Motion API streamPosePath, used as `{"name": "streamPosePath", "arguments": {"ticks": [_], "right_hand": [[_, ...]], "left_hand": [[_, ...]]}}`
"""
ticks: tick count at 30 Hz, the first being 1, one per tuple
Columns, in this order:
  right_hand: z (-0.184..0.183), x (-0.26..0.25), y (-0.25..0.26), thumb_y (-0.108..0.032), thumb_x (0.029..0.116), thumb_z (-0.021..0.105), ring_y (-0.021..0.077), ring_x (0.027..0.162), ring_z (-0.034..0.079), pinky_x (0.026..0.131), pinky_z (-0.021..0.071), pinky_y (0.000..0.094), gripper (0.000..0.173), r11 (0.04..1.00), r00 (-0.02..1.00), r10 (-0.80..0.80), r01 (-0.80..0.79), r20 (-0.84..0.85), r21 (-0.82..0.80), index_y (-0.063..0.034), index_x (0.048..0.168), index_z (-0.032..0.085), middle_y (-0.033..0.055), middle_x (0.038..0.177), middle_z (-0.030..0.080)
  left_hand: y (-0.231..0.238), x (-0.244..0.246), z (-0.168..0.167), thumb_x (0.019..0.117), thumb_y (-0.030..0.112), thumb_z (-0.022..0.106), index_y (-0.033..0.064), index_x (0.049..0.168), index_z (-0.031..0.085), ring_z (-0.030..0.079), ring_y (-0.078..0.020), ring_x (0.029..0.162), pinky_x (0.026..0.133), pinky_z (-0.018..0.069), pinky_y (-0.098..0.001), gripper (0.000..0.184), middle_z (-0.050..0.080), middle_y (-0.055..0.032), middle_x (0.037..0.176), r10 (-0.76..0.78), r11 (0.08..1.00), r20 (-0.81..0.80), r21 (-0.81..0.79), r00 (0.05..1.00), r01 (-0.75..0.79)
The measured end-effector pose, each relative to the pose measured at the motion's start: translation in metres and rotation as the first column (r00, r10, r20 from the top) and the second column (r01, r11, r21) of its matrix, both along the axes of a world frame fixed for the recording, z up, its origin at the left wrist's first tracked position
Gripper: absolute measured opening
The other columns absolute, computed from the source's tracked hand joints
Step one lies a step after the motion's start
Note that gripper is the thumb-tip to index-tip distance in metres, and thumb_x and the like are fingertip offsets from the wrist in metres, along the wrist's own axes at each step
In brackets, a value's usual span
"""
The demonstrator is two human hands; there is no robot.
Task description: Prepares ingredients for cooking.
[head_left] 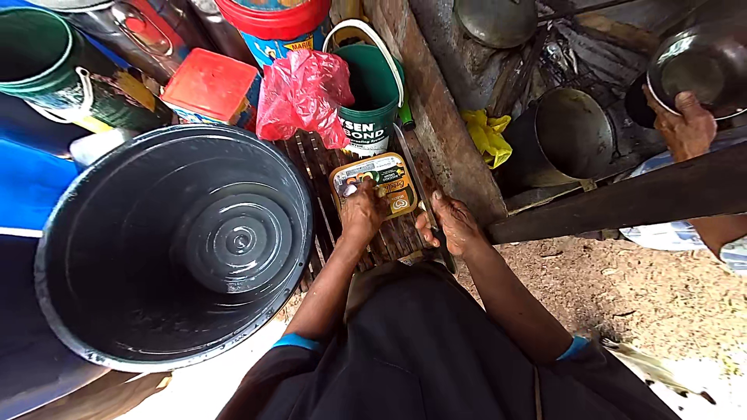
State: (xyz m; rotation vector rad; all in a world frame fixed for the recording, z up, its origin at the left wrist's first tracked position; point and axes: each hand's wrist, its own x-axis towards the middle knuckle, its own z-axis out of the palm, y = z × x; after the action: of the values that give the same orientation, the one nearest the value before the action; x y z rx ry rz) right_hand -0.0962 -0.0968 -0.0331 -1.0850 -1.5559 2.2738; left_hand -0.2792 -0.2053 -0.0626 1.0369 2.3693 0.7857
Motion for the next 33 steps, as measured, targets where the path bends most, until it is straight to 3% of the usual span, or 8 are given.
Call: {"name": "streamPosePath", "arguments": {"ticks": [3,8,12,14,22,25,28,33], "right_hand": [[0.001,0.005,-0.003,-0.06,0.1079,0.017,0.0122,0.045,0.055,0.038,0.0457,0.0221,0.065,0.968,0.999,-0.017,0.006,-0.041,-0.252,-0.0075,0.114,0.055,0.0075,0.072,0.063],[-0.007,0.01,0.001,-0.062,0.1072,0.018,0.0104,0.044,0.054,0.039,0.0469,0.0213,0.066,0.915,0.985,0.041,-0.105,-0.169,-0.391,-0.0085,0.113,0.057,0.0044,0.07,0.059],[-0.003,0.007,-0.006,-0.048,0.1113,0.013,0.0084,0.042,0.052,0.038,0.0453,0.0202,0.063,0.911,0.982,0.14,-0.178,-0.127,-0.373,-0.0074,0.116,0.061,0.0028,0.063,0.059],[-0.001,0.005,-0.008,-0.043,0.1116,0.012,0.0083,0.04,0.05,0.037,0.0438,0.0205,0.06,0.899,0.97,0.211,-0.242,-0.121,-0.366,-0.0079,0.106,0.06,0.0023,0.059,0.056],[-0.001,0.009,-0.017,-0.057,0.1093,0.015,0.0104,0.042,0.054,0.037,0.0448,0.0206,0.062,0.85,0.923,0.37,-0.383,-0.109,-0.361,-0.0105,0.102,0.056,0.0053,0.065,0.06],[0.0,0.016,-0.016,-0.063,0.1068,0.022,0.0105,0.048,0.057,0.041,0.0475,0.0214,0.069,0.906,0.932,0.323,-0.354,-0.161,-0.232,-0.0079,0.118,0.062,0.0071,0.077,0.068],[0.001,0.025,-0.016,-0.052,0.1074,0.042,0.0094,0.051,0.057,0.045,0.0506,0.0223,0.057,0.944,0.933,0.279,-0.31,-0.228,-0.11,-0.0067,0.137,0.06,0.0057,0.082,0.068],[0.006,0.033,-0.019,-0.033,0.1069,0.053,0.0122,0.061,0.064,0.059,0.0588,0.028,0.041,0.964,0.908,0.26,-0.265,-0.33,0.03,-0.0012,0.128,0.068,0.0043,0.073,0.066]], "left_hand": [[0.003,0.002,-0.004,0.0949,0.023,0.072,0.0074,0.143,0.057,0.062,-0.0431,0.121,0.097,0.0538,-0.0599,0.053,0.057,-0.0227,0.142,0.008,1.0,-0.134,0.02,0.991,-0.005],[-0.026,0.018,0.012,0.0952,0.015,0.067,0.0051,0.13,0.066,0.055,-0.0417,0.126,0.105,0.0452,-0.0567,0.037,0.063,-0.0205,0.131,-0.025,0.954,-0.274,0.283,0.962,0.105],[-0.041,0.037,0.021,0.0903,0.015,0.075,0.0048,0.132,0.066,0.062,-0.0217,0.122,0.107,0.0514,-0.0432,0.044,0.067,-0.0107,0.13,-0.335,0.812,0.058,0.523,0.941,0.257],[-0.044,0.04,0.015,0.088,0.009,0.076,0.0035,0.133,0.066,0.064,-0.0171,0.12,0.106,0.0525,-0.039,0.046,0.067,-0.0092,0.131,-0.434,0.76,0.146,0.589,0.889,0.274],[-0.058,0.049,-0.003,0.0936,0.006,0.072,0.0001,0.115,0.07,0.069,-0.0139,0.094,0.087,0.0601,-0.0327,0.022,0.071,-0.0072,0.107,-0.44,0.658,0.348,0.752,0.828,0.033],[-0.065,0.053,-0.002,0.0985,0.016,0.067,0.0088,0.118,0.067,0.07,-0.0141,0.085,0.077,0.0606,-0.0315,0.021,0.072,-0.0063,0.101,-0.41,0.697,0.723,0.641,0.556,-0.32],[-0.072,0.052,0.001,0.0983,0.023,0.07,0.0105,0.114,0.069,0.074,-0.0216,0.084,0.074,0.0638,-0.0354,0.02,0.072,-0.0149,0.105,-0.464,0.674,0.858,0.502,0.218,-0.542],[-0.077,0.056,-0.003,0.0929,0.026,0.077,0.0121,0.107,0.071,0.072,-0.0181,0.078,0.068,0.0621,-0.0292,0.021,0.072,-0.0144,0.103,-0.52,0.642,0.845,0.483,0.125,-0.595]]}}
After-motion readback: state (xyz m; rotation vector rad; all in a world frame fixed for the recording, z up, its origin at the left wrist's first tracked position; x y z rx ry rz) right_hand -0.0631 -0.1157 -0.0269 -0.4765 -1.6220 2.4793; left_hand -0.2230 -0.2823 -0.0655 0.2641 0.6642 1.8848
